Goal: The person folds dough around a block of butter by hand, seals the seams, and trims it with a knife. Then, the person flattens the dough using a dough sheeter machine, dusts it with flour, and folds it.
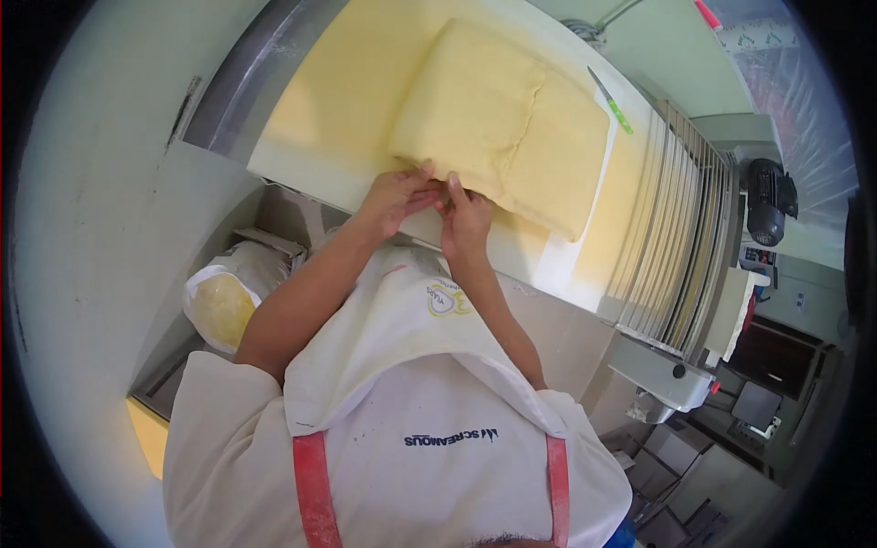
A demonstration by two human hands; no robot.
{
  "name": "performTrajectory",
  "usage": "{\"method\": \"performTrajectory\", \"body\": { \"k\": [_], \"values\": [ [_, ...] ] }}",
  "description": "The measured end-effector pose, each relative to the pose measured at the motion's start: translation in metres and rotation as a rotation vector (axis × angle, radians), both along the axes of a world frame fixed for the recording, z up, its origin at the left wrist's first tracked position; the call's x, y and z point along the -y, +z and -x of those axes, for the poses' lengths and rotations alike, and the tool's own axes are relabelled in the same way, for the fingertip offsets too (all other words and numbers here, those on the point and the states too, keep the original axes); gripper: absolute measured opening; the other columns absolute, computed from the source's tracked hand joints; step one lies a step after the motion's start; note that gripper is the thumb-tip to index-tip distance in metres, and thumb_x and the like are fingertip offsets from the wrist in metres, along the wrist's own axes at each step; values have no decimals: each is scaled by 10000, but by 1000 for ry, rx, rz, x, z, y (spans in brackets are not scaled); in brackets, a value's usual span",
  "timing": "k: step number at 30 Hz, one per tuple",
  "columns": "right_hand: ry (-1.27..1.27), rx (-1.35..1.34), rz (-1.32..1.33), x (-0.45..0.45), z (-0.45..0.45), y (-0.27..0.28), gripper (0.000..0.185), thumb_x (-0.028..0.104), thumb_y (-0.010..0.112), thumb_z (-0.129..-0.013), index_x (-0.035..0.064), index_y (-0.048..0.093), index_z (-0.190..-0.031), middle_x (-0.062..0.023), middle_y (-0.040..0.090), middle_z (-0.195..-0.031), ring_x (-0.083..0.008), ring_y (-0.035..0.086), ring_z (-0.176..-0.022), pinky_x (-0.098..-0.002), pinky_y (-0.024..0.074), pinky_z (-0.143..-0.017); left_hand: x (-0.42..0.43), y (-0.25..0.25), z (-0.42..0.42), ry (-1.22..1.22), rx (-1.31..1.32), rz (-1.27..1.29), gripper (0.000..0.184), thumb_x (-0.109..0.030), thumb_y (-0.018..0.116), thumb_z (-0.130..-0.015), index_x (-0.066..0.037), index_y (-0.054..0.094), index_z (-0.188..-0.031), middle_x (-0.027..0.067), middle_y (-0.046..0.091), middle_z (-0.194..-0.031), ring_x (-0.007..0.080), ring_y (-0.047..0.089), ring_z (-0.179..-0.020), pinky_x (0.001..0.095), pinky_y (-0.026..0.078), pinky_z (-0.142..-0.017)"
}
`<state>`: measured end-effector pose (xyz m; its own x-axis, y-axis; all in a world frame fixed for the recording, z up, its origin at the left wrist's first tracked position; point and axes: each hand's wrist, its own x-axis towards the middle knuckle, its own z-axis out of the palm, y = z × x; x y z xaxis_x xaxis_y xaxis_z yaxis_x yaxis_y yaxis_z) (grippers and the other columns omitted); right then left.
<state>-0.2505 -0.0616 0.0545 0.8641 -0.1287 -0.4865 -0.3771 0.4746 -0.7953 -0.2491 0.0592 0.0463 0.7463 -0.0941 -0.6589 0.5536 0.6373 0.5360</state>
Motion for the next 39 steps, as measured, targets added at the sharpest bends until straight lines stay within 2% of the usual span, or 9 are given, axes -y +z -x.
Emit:
{"method": "performTrajectory", "body": {
  "k": [3, 6, 12, 18, 24, 30, 33, 35, 39],
  "values": [
    [31, -61, 8, 4, 3, -4, 206, 128, 676, -876, 64, 595, -1054, -10, 619, -946, -76, 529, -647, -248, 499, -532, -4, -11, -7, 116, 50, -62, 246, -207, 698, -878, 18, 619, -940, 112, 649, -898, 182, 638, -790, 288, 557, -760],
    [233, -153, -18, 3, 5, -12, 181, 151, 707, -860, 98, 590, -987, 33, 572, -803, -68, 476, -580, -266, 485, -571, -10, -28, -2, 29, 117, -199, 336, -291, 690, -883, 4, 603, -1020, 106, 656, -986, 174, 640, -891, 287, 532, -829],
    [37, -49, -78, -8, -1, -5, 185, 125, 686, -870, 64, 595, -1020, 4, 581, -851, -70, 475, -582, -248, 495, -524, -23, 2, -3, -46, 2, -40, 238, -224, 676, -895, -2, 612, -955, 85, 663, -916, 135, 632, -822, 258, 542, -781],
    [160, -100, 2, 0, -3, -18, 211, 122, 674, -875, 28, 591, -1045, -35, 611, -882, -90, 516, -617, -246, 521, -556, -33, -19, -7, -92, 164, -455, 319, -273, 667, -902, 26, 608, -996, 102, 662, -919, 144, 634, -808, 258, 546, -760],
    [190, -138, -16, 24, 1, -5, 268, 205, 637, -912, -18, 590, -1054, -88, 643, -925, -136, 602, -655, -269, 544, -600, -46, 6, -13, -238, 31, -321, 247, -232, 648, -919, 10, 605, -897, 94, 656, -802, 133, 625, -687, 247, 541, -688],
    [62, -71, 125, 67, 9, -23, 307, 260, 596, -944, -41, 631, -891, -92, 653, -774, -142, 620, -641, -260, 526, -585, -50, -25, -17, -142, 180, -551, 226, -222, 623, -933, -7, 610, -864, 101, 652, -756, 127, 600, -620, 252, 526, -610],
    [41, -21, 131, 65, 11, -21, 318, 260, 584, -953, -32, 641, -841, -84, 641, -713, -127, 614, -629, -249, 506, -562, -58, -15, -21, -210, 145, -449, 216, -213, 648, -913, -6, 619, -860, 79, 634, -714, 114, 581, -599, 256, 502, -575],
    [174, -64, 177, 77, 11, -19, 295, 269, 597, -942, -11, 649, -862, -92, 650, -715, -156, 609, -589, -282, 495, -531, -70, 11, -22, -582, 155, -766, 213, -205, 658, -903, 4, 624, -882, 65, 628, -712, 100, 570, -601, 259, 494, -575],
    [434, -8, 1006, 106, 13, 17, 253, 318, 657, -882, 67, 669, -911, -87, 659, -782, -241, 611, -683, -375, 481, -643, -38, 49, -6, -767, 317, -1184, 229, -201, 637, -902, 24, 633, -946, 86, 656, -783, 170, 621, -686, 312, 509, -651]
  ]
}}
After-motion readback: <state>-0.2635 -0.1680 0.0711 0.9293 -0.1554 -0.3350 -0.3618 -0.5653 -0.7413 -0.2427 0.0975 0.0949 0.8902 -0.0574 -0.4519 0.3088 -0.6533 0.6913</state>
